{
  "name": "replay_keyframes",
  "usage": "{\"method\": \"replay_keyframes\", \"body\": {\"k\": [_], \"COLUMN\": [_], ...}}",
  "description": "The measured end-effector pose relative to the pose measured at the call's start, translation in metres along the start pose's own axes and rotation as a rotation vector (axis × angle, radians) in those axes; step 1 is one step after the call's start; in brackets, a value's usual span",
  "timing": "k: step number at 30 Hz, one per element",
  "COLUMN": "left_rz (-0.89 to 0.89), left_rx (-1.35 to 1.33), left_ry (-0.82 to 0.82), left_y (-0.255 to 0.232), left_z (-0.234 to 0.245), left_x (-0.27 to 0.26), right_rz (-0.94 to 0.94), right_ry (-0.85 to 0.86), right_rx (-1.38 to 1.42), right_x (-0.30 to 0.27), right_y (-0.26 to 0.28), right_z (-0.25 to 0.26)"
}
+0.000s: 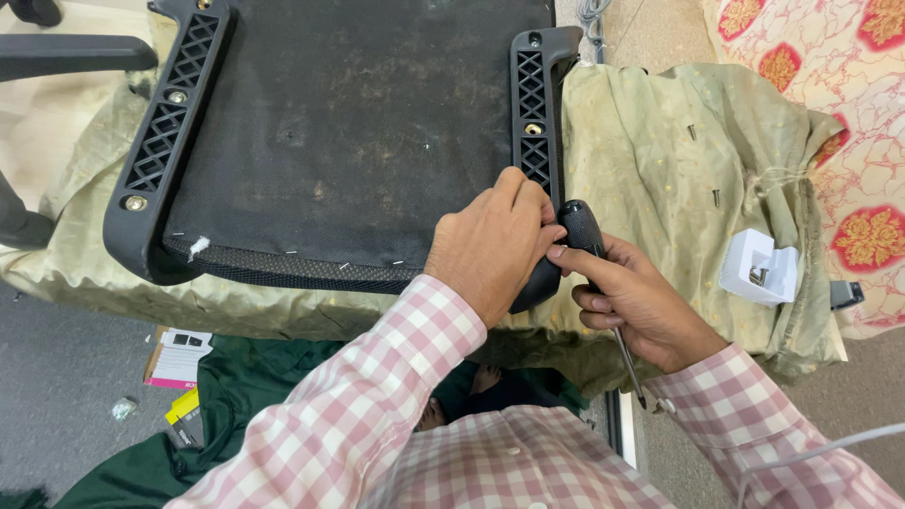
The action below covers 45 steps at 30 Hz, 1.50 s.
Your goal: The person uses a screwdriver to remove screws from the underside of an office chair seat. They systematically loosen and remove multiple screws from the plastic frame, detaching the seat from the chair base.
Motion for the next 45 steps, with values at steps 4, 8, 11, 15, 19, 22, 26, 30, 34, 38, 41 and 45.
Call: {"method": "replay_keyframes", "body": {"k": [4, 8, 11, 15, 19, 22, 26, 30, 34, 38, 41, 45], "left_rz": [0.104, 0.45, 0.29, 0.359, 0.433, 0.439, 0.514, 0.556, 0.818, 1.059, 1.092, 1.09], "left_rx": [-0.216, -0.313, -0.415, -0.405, -0.303, -0.349, -0.259, 0.004, 0.216, 0.22, 0.263, 0.205], "left_ry": [-0.045, 0.115, -0.147, -0.303, -0.46, -0.52, -0.595, -0.574, -0.404, -0.181, -0.115, -0.118], "left_y": [0.006, 0.04, 0.049, 0.084, 0.123, 0.157, 0.229, 0.317, 0.404, 0.45, 0.45, 0.435], "left_z": [0.011, 0.01, 0.037, 0.061, 0.095, 0.13, 0.198, 0.232, 0.21, 0.169, 0.155, 0.158], "left_x": [-0.001, -0.009, -0.012, -0.024, -0.038, -0.047, -0.077, -0.108, -0.145, -0.17, -0.173, -0.169], "right_rz": [0.03, 0.329, 0.44, 0.502, 0.586, 0.64, 0.685, 0.658, 0.666, 0.641, 0.627, 0.575], "right_ry": [0.01, -0.026, -0.036, -0.029, -0.108, -0.133, -0.073, -0.133, -0.054, -0.026, -0.051, -0.081], "right_rx": [-0.03, -0.415, -0.616, -0.601, -0.651, -0.656, -0.618, -0.791, -0.681, -0.634, -0.613, -0.572], "right_x": [0.005, 0.005, 0.009, 0.022, 0.038, 0.045, 0.041, 0.028, 0.017, 0.011, 0.01, 0.01], "right_y": [-0.002, 0.014, 0.021, 0.03, 0.05, 0.068, 0.091, 0.107, 0.117, 0.112, 0.11, 0.105], "right_z": [0.005, 0.006, 0.006, 0.011, 0.017, 0.012, -0.012, -0.039, -0.083, -0.12, -0.14, -0.161]}}
Point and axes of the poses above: each hand's wrist, its own x-axis towards the middle knuckle, its own z-axis out of the back of the hand, y = z × x, the point moved 7 cm from there along x, towards the middle knuckle
